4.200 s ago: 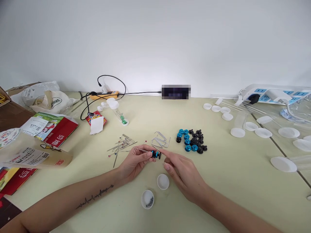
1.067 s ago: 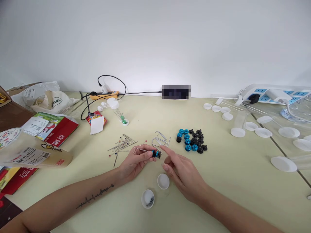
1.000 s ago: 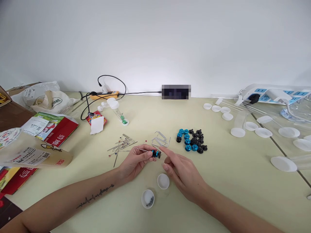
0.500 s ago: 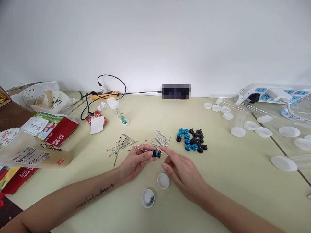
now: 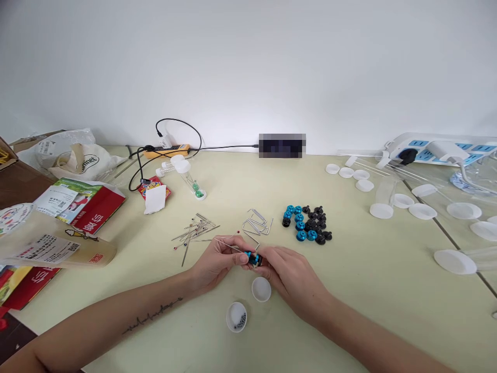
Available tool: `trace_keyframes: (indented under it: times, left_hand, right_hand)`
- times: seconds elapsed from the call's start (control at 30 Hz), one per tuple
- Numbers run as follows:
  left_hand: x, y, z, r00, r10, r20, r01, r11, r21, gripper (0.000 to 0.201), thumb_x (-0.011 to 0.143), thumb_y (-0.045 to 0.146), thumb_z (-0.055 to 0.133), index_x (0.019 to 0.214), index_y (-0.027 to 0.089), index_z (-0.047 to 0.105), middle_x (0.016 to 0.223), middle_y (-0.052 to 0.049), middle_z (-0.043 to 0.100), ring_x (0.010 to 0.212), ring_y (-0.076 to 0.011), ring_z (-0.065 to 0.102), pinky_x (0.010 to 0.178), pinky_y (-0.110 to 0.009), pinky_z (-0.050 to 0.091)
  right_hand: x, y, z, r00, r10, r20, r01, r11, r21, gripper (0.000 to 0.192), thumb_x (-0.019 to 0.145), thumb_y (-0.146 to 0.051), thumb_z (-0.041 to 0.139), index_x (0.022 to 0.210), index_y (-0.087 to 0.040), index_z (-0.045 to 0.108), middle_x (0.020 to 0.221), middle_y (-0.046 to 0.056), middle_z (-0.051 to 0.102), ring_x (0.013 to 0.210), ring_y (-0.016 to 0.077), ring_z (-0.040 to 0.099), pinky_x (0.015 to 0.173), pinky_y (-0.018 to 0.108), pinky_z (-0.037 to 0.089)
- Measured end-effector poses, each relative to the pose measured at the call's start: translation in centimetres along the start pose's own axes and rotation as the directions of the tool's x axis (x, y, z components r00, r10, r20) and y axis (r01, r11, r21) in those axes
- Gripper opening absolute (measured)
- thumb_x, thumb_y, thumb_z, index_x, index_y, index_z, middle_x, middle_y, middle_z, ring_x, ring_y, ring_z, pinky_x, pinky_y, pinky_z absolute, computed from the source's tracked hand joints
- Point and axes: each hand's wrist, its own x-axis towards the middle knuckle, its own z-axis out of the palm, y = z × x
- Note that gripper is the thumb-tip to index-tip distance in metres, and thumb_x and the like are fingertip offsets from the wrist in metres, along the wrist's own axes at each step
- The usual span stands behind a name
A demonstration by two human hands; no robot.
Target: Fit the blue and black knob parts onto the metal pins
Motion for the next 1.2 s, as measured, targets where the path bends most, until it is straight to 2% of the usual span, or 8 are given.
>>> trace_keyframes:
  times: [0.37,0.57,0.77,1.07,1.2]
  left_hand:
    - [-0.1,-0.2,0.0,0.997,0.069,0.024,-0.069,0.998,0.013,0.016,0.07,0.019,0.071,0.085,0.014,0.071,0.082,-0.004,0.061,0.069,-0.0112,0.061,0.074,-0.028,0.049]
    - [-0.2,-0.1,0.1,0.999,0.048,0.02,-0.049,0.998,0.028,0.018,0.07,0.019,0.071,0.087,0.014,0.071,0.08,-0.003,0.06,0.071,-0.0119,0.062,0.076,-0.029,0.048]
    - [-0.3,0.0,0.3,0.998,0.049,0.033,-0.05,0.999,0.015,0.018,0.069,0.018,0.072,0.087,0.014,0.07,0.082,-0.004,0.062,0.073,-0.0132,0.062,0.077,-0.032,0.049]
    - [-0.2,-0.2,0.0,0.999,0.04,0.027,-0.04,0.999,0.021,0.018,0.07,0.02,0.071,0.086,0.013,0.07,0.079,-0.003,0.06,0.07,-0.012,0.061,0.074,-0.03,0.047]
    - [-0.2,-0.2,-0.1,0.999,0.037,0.018,-0.037,0.999,0.018,0.019,0.07,0.021,0.072,0.086,0.013,0.069,0.08,-0.004,0.062,0.071,-0.0122,0.06,0.074,-0.029,0.047]
  right_hand:
    - [-0.2,0.0,0.1,0.999,0.018,0.05,-0.016,1.0,-0.025,0.023,0.097,-0.03,0.032,0.092,-0.02,0.052,0.079,0.003,0.059,0.071,0.0165,0.053,0.062,0.027,0.038]
    - [0.0,-0.6,-0.6,0.998,0.018,0.055,-0.021,0.999,0.049,0.021,0.096,-0.029,0.033,0.091,-0.021,0.051,0.078,0.001,0.058,0.071,0.0147,0.052,0.064,0.026,0.038]
    - [0.1,-1.2,-1.3,0.997,0.05,0.064,-0.056,0.995,0.085,0.028,0.097,-0.028,0.029,0.077,-0.02,0.047,0.068,-0.001,0.052,0.064,0.0129,0.049,0.06,0.024,0.036]
    - [0.0,-0.8,-0.9,0.995,0.065,0.076,-0.071,0.993,0.09,0.018,0.096,-0.032,0.035,0.097,-0.021,0.05,0.083,0.002,0.058,0.072,0.0144,0.052,0.063,0.026,0.039]
    - [-0.1,-0.6,-0.7,0.996,0.068,0.064,-0.073,0.993,0.093,0.017,0.096,-0.031,0.035,0.099,-0.021,0.049,0.084,0.002,0.059,0.071,0.0145,0.052,0.062,0.026,0.04]
